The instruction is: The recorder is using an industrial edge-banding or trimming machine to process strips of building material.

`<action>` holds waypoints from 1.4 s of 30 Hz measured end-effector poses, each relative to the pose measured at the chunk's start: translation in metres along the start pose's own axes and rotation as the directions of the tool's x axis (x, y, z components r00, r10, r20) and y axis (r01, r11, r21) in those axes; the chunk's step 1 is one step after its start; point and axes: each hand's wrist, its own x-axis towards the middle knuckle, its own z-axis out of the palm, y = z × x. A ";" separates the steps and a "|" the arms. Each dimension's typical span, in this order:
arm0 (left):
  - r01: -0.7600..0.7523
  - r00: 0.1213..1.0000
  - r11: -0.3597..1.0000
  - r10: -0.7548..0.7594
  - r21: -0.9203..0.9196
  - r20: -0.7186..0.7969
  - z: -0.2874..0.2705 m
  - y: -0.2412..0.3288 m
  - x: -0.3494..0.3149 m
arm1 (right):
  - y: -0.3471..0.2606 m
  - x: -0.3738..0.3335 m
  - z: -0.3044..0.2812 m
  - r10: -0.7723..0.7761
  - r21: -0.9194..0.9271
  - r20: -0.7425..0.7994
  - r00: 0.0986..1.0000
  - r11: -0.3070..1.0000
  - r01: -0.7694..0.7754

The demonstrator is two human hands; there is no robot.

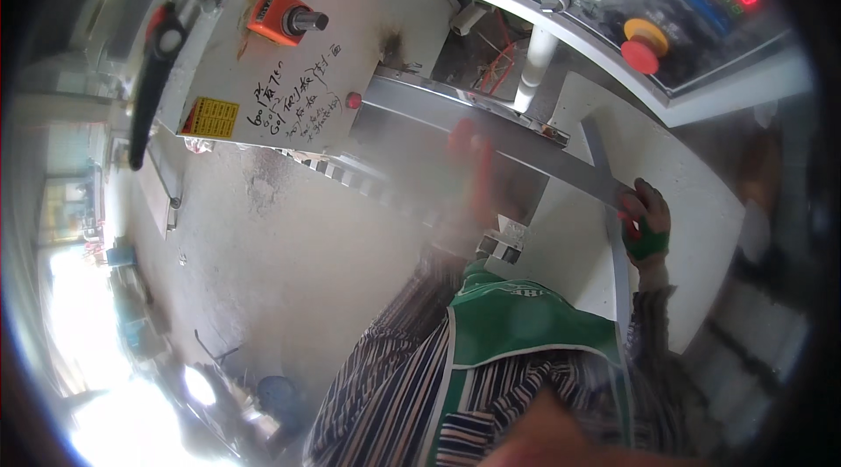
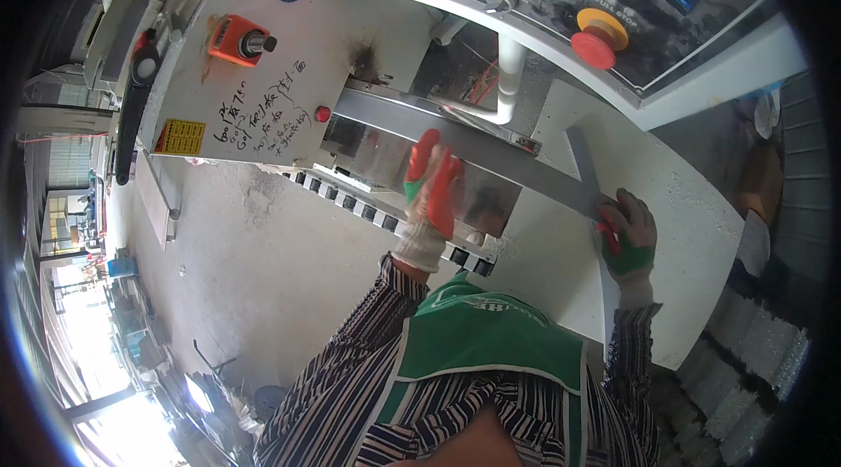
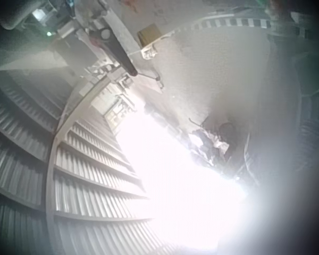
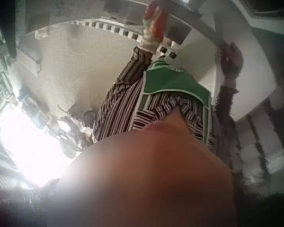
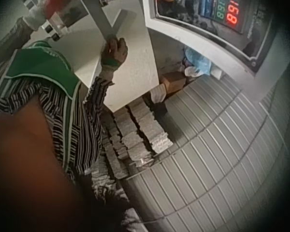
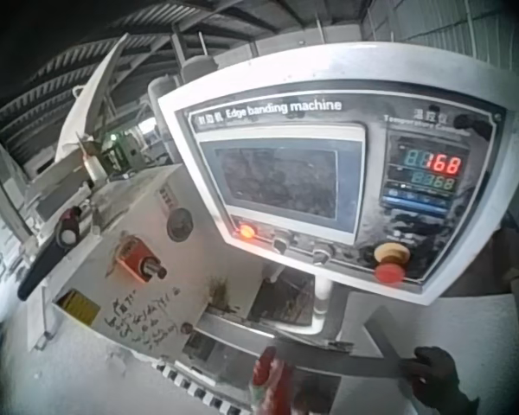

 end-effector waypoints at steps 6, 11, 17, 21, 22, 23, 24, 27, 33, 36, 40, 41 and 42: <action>0.182 0.976 0.921 -0.213 -0.344 -0.054 -0.001 0.056 0.009 | -0.043 0.028 0.022 -0.025 -0.083 -0.039 0.999 0.996 0.022; -0.174 0.972 0.982 0.157 -0.080 -0.177 -0.044 0.059 0.066 | -0.075 0.049 0.045 -0.070 -0.210 -0.022 0.997 0.976 0.064; -0.404 0.877 0.871 0.456 0.279 -0.151 -0.094 0.047 0.107 | -0.084 0.064 0.095 -0.107 -0.232 0.037 0.994 0.966 0.112; -0.212 0.977 0.975 0.210 -0.071 -0.039 -0.022 0.012 0.036 | -0.082 0.077 0.085 -0.117 -0.261 0.019 0.993 0.958 0.118; -0.372 0.927 0.920 0.374 -0.125 -0.008 -0.024 -0.016 0.030 | -0.098 0.083 0.091 -0.116 -0.239 0.058 0.992 0.963 0.126; -0.243 0.969 0.963 0.246 -0.119 0.011 -0.017 -0.036 0.026 | -0.105 0.088 0.095 -0.127 -0.231 0.055 0.990 0.963 0.136; -0.102 0.994 0.988 0.107 -0.115 0.037 -0.011 -0.048 0.024 | -0.108 0.093 0.096 -0.122 -0.202 0.084 0.989 0.970 0.137; -0.230 0.972 0.961 0.233 0.153 -0.004 0.022 -0.033 0.013 | -0.104 0.097 0.095 -0.091 -0.201 0.139 0.986 0.972 0.118; -0.319 0.946 0.948 0.319 -0.021 0.056 -0.015 -0.016 0.058 | -0.114 0.105 0.099 -0.259 -0.167 0.151 0.954 0.945 0.282; -0.438 0.899 0.893 0.430 0.107 0.086 -0.063 0.006 0.077 | -0.155 0.123 0.111 -0.297 -0.188 0.154 0.942 0.927 0.323; -0.206 0.964 0.978 0.202 0.007 0.175 -0.028 0.013 0.040 | -0.116 0.126 0.115 -0.199 -0.270 0.168 0.965 0.933 0.240; -0.131 0.950 0.958 0.195 -0.254 0.244 -0.061 0.014 0.030 | -0.135 0.132 0.129 -0.235 -0.255 0.170 0.957 0.928 0.273; 0.009 0.917 0.863 0.195 -0.506 0.349 -0.076 0.011 0.020 | -0.143 0.135 0.132 -0.239 -0.281 0.173 0.956 0.918 0.280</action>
